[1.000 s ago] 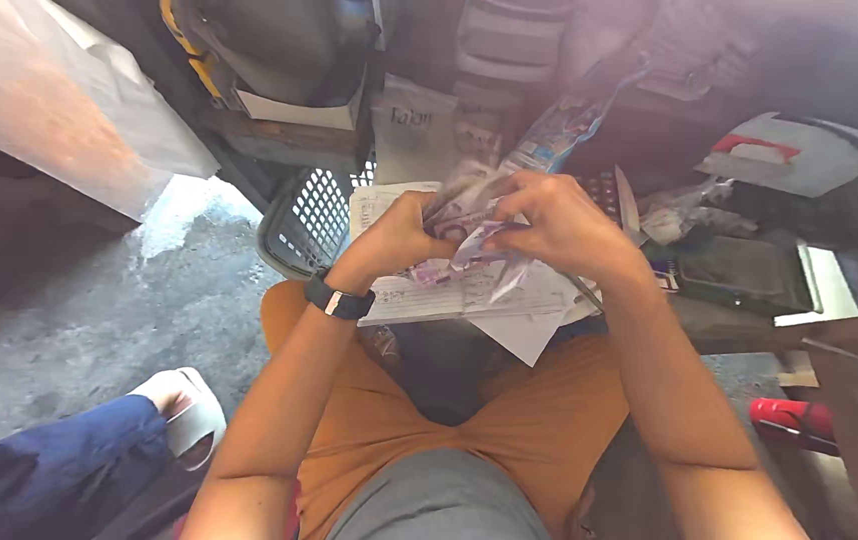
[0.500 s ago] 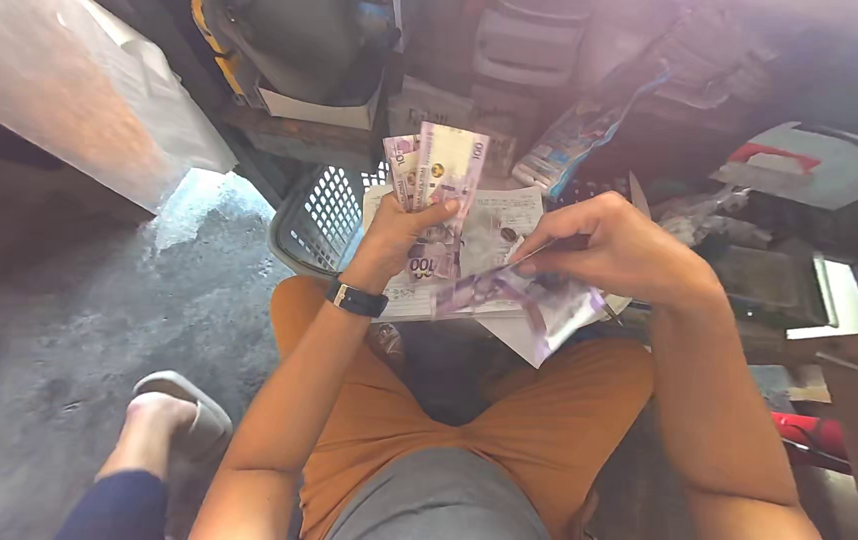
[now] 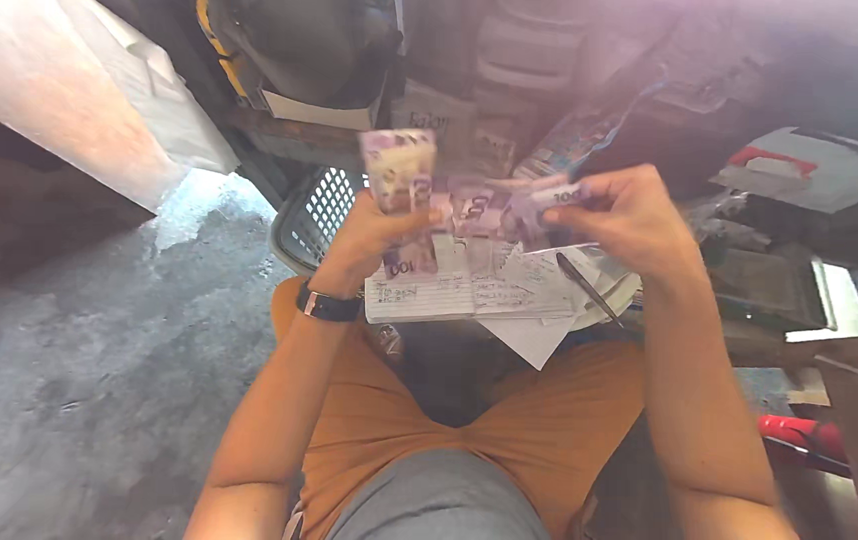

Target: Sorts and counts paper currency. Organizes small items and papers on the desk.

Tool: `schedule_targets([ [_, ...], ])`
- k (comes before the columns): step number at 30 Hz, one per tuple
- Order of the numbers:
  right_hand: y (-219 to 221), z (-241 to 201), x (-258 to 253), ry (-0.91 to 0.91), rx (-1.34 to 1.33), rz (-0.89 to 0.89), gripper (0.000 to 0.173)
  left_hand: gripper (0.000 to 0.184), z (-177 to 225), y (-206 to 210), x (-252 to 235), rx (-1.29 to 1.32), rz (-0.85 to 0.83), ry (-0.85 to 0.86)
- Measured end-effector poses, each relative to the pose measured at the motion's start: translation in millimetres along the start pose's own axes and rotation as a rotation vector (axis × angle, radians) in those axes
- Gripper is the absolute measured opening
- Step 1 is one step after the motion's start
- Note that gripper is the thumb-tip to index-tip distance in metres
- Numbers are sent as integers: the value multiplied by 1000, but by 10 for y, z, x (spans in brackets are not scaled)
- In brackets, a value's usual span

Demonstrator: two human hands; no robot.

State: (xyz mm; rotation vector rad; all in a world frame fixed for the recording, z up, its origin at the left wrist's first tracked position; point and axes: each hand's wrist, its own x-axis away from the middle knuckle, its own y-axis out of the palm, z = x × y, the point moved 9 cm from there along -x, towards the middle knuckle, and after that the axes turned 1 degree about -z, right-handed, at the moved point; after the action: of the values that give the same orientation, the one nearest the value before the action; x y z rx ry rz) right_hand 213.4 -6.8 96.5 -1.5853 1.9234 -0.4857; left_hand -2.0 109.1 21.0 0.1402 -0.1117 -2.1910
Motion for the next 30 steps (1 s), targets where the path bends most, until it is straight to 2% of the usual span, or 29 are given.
schedule_targets([
  [2, 67, 138, 110, 27, 7, 28, 9, 30, 33, -116, -39, 109, 159, 52],
  [4, 60, 74, 186, 7, 36, 24, 8, 30, 112, -104, -79, 48, 204, 117],
  [6, 33, -140, 232, -67, -27, -15, 5, 31, 180, -8, -115, -57, 165, 170],
  [9, 78, -353, 180, -103, -73, -31, 4, 32, 173, 183, -131, -60, 94, 177],
  [12, 135, -259, 17, -27, -7, -1, 21, 34, 140, 316, -66, -2, 32, 192],
  [15, 266, -152, -130, -26, -108, -128, 36, 35, 139, 388, 11, 87, -114, 170],
  [16, 312, -130, -164, -49, -180, -175, 31, 35, 155, 404, 27, 105, -153, 165],
  [18, 379, -89, -204, -97, -258, -218, 7, 32, 205, 415, 50, 129, -193, 153],
  [21, 329, -95, -183, -167, -283, -187, 7, 31, 224, 382, 42, 145, -183, 106],
  [24, 285, -180, -157, -231, -281, -264, 7, 34, 200, 391, 40, 161, -192, 85],
  [28, 143, -12, -155, 3, -258, -248, 9, 32, 223, 379, 69, 174, -141, 101],
  [30, 141, 68, -121, 30, -330, -212, 11, 25, 173, 337, 80, 154, -62, 68],
])
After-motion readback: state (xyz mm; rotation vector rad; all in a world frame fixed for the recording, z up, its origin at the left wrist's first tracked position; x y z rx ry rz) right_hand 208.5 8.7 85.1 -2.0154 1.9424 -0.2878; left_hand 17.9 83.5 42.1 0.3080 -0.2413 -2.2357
